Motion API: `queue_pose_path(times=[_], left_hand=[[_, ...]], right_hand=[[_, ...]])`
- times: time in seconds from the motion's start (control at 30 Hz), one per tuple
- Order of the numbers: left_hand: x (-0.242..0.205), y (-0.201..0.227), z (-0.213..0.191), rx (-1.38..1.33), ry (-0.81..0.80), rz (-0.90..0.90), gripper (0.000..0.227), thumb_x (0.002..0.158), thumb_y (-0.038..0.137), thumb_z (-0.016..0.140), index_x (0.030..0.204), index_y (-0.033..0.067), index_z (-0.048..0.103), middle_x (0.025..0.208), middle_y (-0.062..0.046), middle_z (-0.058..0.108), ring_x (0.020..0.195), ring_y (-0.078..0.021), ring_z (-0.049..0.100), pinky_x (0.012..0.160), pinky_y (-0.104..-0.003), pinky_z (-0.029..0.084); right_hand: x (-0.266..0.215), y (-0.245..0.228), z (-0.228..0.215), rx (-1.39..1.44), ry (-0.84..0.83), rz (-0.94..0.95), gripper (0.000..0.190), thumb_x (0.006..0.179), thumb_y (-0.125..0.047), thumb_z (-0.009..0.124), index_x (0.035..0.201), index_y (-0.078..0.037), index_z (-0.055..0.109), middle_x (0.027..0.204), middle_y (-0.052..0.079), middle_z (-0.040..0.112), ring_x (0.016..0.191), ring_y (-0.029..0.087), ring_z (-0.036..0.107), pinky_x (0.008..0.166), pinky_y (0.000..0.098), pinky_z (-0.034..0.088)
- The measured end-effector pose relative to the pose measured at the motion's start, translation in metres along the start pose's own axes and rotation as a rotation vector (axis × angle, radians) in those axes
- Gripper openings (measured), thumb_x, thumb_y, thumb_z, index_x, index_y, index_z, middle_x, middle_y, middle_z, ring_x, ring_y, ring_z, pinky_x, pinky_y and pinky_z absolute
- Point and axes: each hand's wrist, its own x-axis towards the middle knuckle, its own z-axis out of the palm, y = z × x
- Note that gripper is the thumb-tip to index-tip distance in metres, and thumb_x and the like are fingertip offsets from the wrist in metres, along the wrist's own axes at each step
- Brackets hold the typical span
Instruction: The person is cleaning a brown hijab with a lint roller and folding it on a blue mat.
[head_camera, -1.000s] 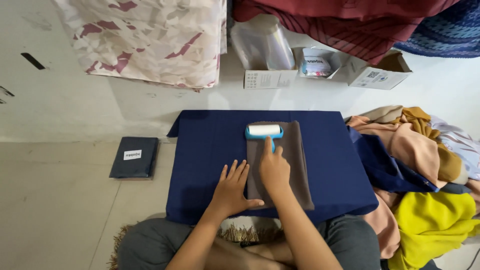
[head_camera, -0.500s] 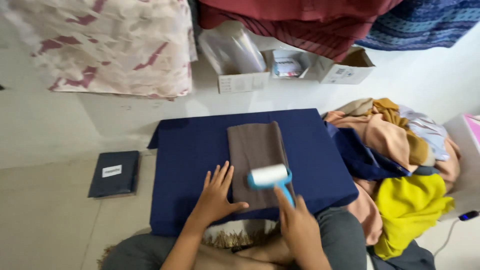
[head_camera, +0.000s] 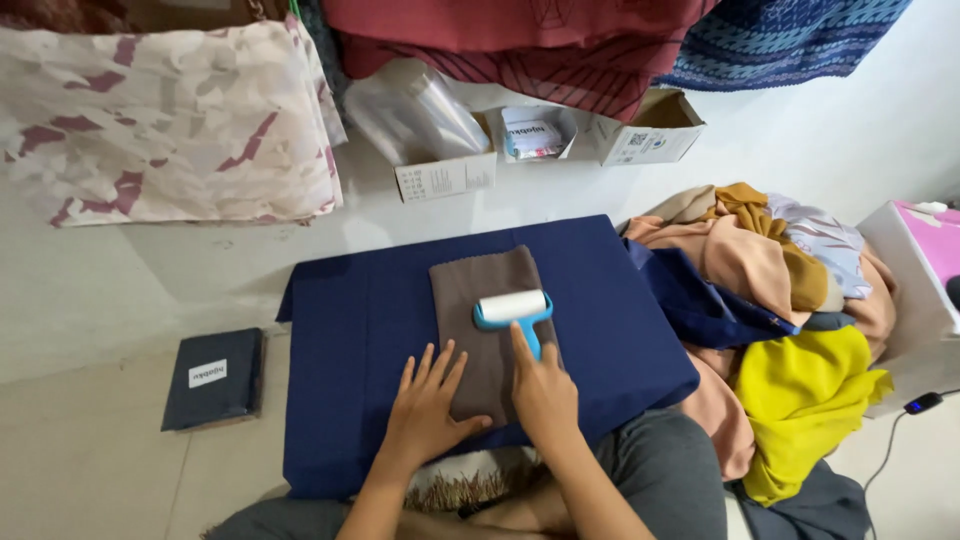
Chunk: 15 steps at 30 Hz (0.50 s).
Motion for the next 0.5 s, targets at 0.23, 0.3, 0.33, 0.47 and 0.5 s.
queue_pose_path(times=[0.23, 0.3, 0.33, 0.47, 0.5], left_hand=[[0.003, 0.003, -0.008, -0.016, -0.063, -0.012, 0.104, 0.088, 0.082, 0.059, 0.161, 0.0114, 0.032, 0.17, -0.01, 0.021, 0.154, -0.038, 0.018, 0.121, -0.06, 0.013], [0.003, 0.002, -0.006, -0.014, -0.053, -0.008, 0.104, 0.089, 0.083, 0.055, 0.161, 0.0122, 0.032, 0.17, -0.01, 0.021, 0.154, -0.0377, 0.018, 0.121, -0.06, 0.012], [0.002, 0.001, -0.004, -0.012, -0.05, -0.001, 0.104, 0.089, 0.083, 0.055, 0.161, 0.0122, 0.032, 0.17, -0.01, 0.021, 0.154, -0.0377, 0.018, 0.121, -0.06, 0.012], [-0.001, 0.0, 0.003, 0.035, 0.075, 0.028, 0.104, 0.086, 0.083, 0.06, 0.158, 0.0119, 0.039, 0.168, -0.01, 0.03, 0.153, -0.0363, 0.025, 0.121, -0.058, 0.018], [-0.002, 0.0, 0.004, 0.041, 0.129, 0.04, 0.103, 0.085, 0.084, 0.06, 0.157, 0.0111, 0.042, 0.167, -0.011, 0.033, 0.153, -0.0367, 0.028, 0.121, -0.058, 0.021]], right_hand=[[0.083, -0.001, 0.035, 0.096, -0.011, 0.016, 0.057, 0.106, -0.017, 0.045, 0.161, -0.026, 0.033, 0.107, 0.028, 0.055, 0.041, 0.038, 0.042, 0.039, 0.0447, 0.039], [0.103, 0.001, 0.038, 0.098, -0.036, 0.016, 0.055, 0.106, -0.021, 0.043, 0.161, -0.028, 0.036, 0.109, 0.027, 0.056, 0.047, 0.044, 0.053, 0.041, 0.0493, 0.044], [0.114, 0.006, 0.04, 0.097, -0.03, 0.019, 0.055, 0.106, -0.021, 0.043, 0.161, -0.028, 0.036, 0.109, 0.027, 0.056, 0.047, 0.044, 0.053, 0.041, 0.0493, 0.044], [0.135, 0.025, 0.012, 0.172, -0.147, 0.047, 0.06, 0.104, -0.026, 0.04, 0.162, -0.039, 0.031, 0.11, 0.024, 0.056, 0.071, 0.054, 0.061, 0.062, 0.0627, 0.05], [0.133, 0.031, -0.003, 0.221, -0.172, 0.054, 0.059, 0.107, -0.032, 0.038, 0.164, -0.038, 0.027, 0.097, 0.02, 0.055, 0.071, 0.053, 0.057, 0.062, 0.0623, 0.047]])
